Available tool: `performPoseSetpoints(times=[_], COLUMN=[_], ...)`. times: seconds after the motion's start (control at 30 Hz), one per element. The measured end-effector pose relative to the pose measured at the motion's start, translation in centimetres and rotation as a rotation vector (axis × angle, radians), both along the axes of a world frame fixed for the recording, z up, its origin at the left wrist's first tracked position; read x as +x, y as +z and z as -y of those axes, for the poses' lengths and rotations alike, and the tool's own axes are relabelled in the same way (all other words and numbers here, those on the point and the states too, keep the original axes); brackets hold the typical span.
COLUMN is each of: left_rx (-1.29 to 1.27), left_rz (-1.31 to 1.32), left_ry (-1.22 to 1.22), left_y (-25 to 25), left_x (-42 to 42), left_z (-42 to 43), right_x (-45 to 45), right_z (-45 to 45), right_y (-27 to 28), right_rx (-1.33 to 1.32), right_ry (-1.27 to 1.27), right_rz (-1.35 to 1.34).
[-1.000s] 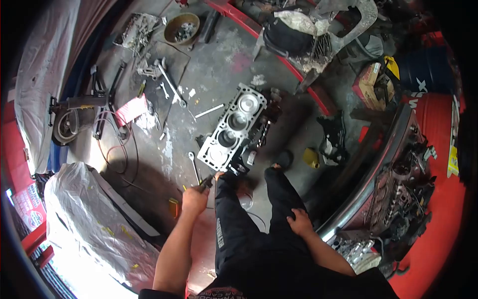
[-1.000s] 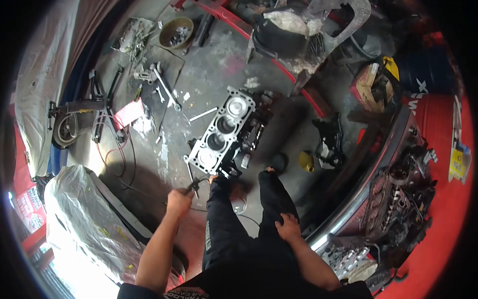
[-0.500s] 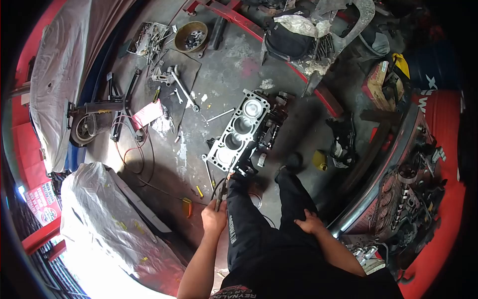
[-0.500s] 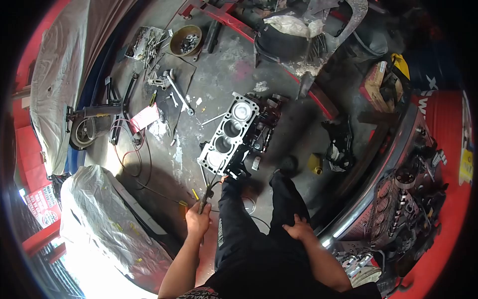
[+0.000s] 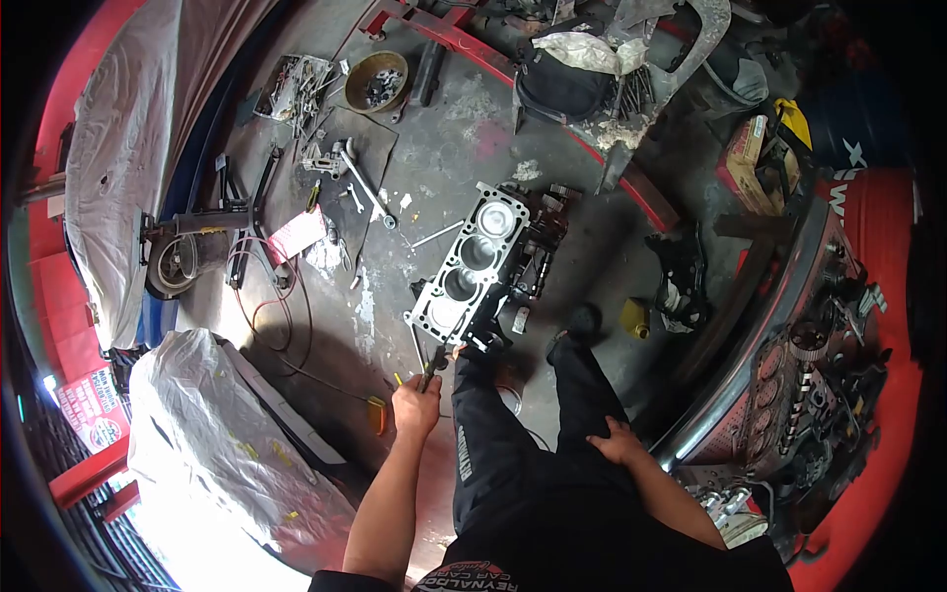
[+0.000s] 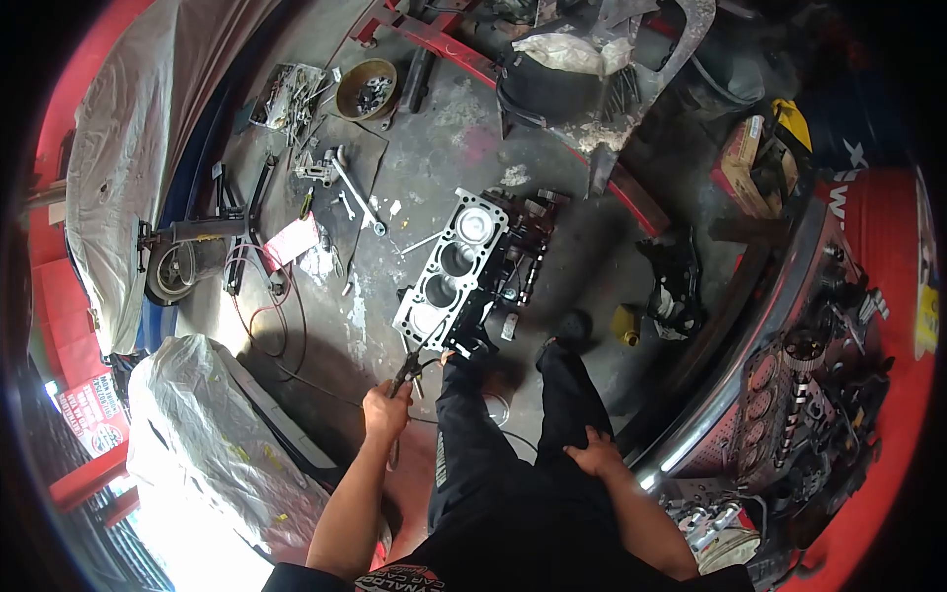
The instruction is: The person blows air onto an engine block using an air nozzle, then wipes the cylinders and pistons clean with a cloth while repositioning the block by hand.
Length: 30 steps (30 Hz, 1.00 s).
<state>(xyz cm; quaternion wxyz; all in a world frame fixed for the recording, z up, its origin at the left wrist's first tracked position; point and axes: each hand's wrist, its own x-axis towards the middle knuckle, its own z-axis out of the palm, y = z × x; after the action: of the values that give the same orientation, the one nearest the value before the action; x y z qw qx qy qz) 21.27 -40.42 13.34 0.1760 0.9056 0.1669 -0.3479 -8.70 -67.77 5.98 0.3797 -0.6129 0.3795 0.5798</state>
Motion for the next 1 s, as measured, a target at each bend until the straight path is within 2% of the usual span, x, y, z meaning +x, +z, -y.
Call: performPoseSetpoints(times=[0.23,0.33,0.37,0.53,0.6,0.63,0.7,0.8,0.87,1.0], left_rx=[0.048,0.079,0.023,0.0,0.04,0.059,0.046,0.024,0.006,-0.025], left_rz=[0.025,-0.003,-0.013,-0.137,0.056,0.059,0.054,0.014,-0.003,0.072], left_ry=[-0.122,-0.22,-0.126,0.01,-0.246,-0.285,-0.301,-0.335,-0.44,-0.375], left_y=[0.2,-1.4,-2.4,-3.2,-3.4,-2.1,-2.6,0.4,2.7,5.0], left_x=[2.7,2.3,2.9,4.7,4.4,4.8,3.6,3.7,2.8,1.4], left_z=[1.1,0.4,-0.2,0.3,-0.5,0.1,-1.0,-0.5,-0.9,0.3], right_x=[-0.4,-0.9,-0.9,-0.8,0.8,2.2,2.6,4.1,6.5,9.1], right_z=[0.2,0.1,0.2,-0.8,-1.4,-1.4,-2.4,-3.7,-4.4,-4.3], right_y=[-0.2,0.0,-0.1,0.8,1.5,2.2,3.2,3.2,4.5,4.6], right_rx=[-0.003,-0.007,-0.006,-0.052,-0.095,-0.105,-0.116,-0.12,-0.317,-0.369], right_ry=[-0.039,-0.072,-0.096,-0.126,-0.147,-0.16,-0.155,-0.188,-0.189,-0.156], right_rz=[0.0,0.008,0.017,-0.002,-0.047,-0.092,-0.146,-0.025,0.055,0.1])
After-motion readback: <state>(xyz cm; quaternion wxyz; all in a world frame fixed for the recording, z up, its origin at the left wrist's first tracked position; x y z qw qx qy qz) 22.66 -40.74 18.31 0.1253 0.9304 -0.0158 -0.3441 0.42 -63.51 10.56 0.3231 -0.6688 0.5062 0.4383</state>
